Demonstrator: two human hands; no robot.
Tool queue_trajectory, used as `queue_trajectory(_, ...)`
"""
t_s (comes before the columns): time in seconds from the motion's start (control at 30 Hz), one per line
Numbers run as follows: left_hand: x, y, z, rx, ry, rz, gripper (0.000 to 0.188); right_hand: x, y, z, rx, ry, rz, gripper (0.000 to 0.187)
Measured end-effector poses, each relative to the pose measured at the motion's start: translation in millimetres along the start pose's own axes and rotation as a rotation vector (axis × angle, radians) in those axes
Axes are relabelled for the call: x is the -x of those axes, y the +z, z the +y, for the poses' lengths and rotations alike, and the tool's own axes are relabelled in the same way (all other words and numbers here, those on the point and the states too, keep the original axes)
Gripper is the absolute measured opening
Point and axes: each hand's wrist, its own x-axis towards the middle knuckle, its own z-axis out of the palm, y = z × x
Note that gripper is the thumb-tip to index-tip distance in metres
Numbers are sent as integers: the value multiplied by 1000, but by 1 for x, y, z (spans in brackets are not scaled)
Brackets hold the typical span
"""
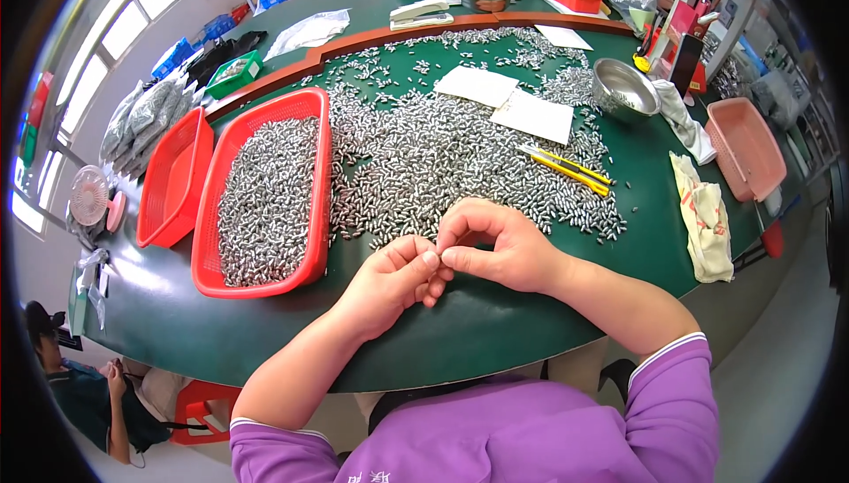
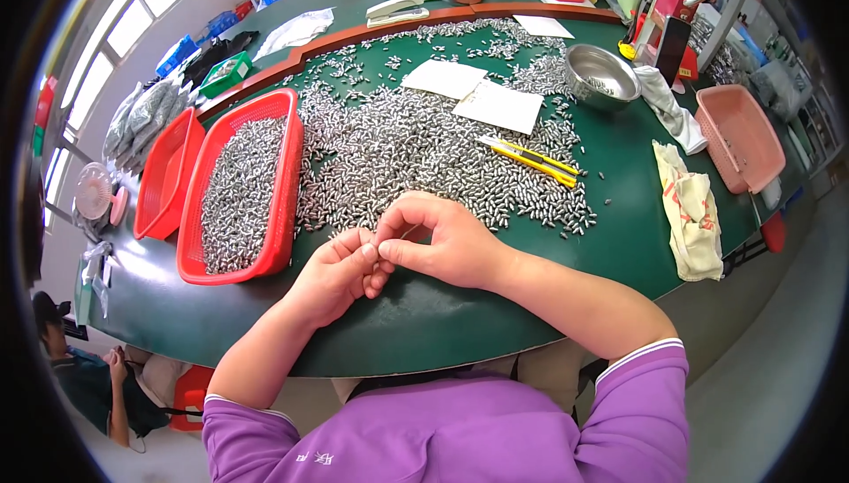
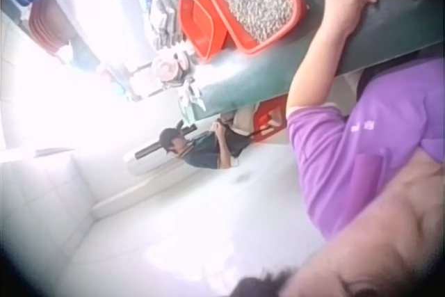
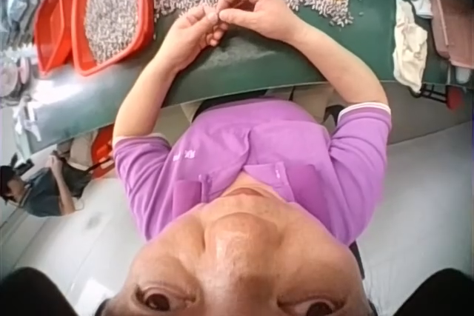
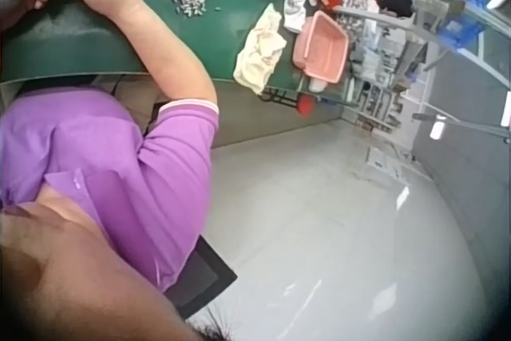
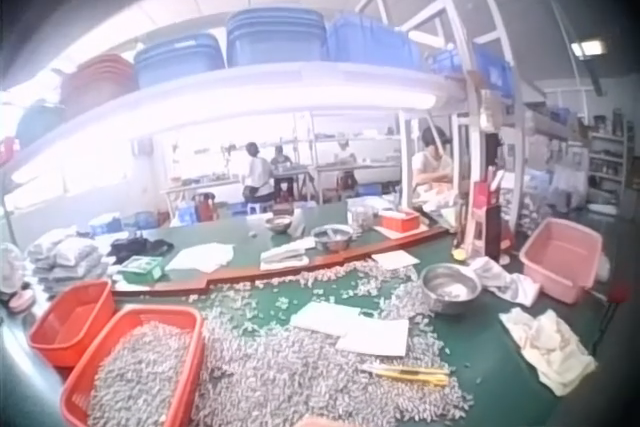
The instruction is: Sorting through a large pile of small metal components at a workbench in a manufacturing environment.
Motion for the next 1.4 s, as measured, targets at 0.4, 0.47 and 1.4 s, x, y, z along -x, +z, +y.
queue_trajectory(0.4, 0, 2, 0, -20, 12, 9, 13, 0, -1, 2, -144, 84, -45, 10)
queue_trajectory(0.47, 1, -3, -1, -33, 18, -6, 14, 0, 1, -4, -22, 53, -30, 11)
queue_trajectory(1.4, -4, 4, 1, 244, 69, -60, 55, 3, 6, -5, 532, 59, 123, 15)
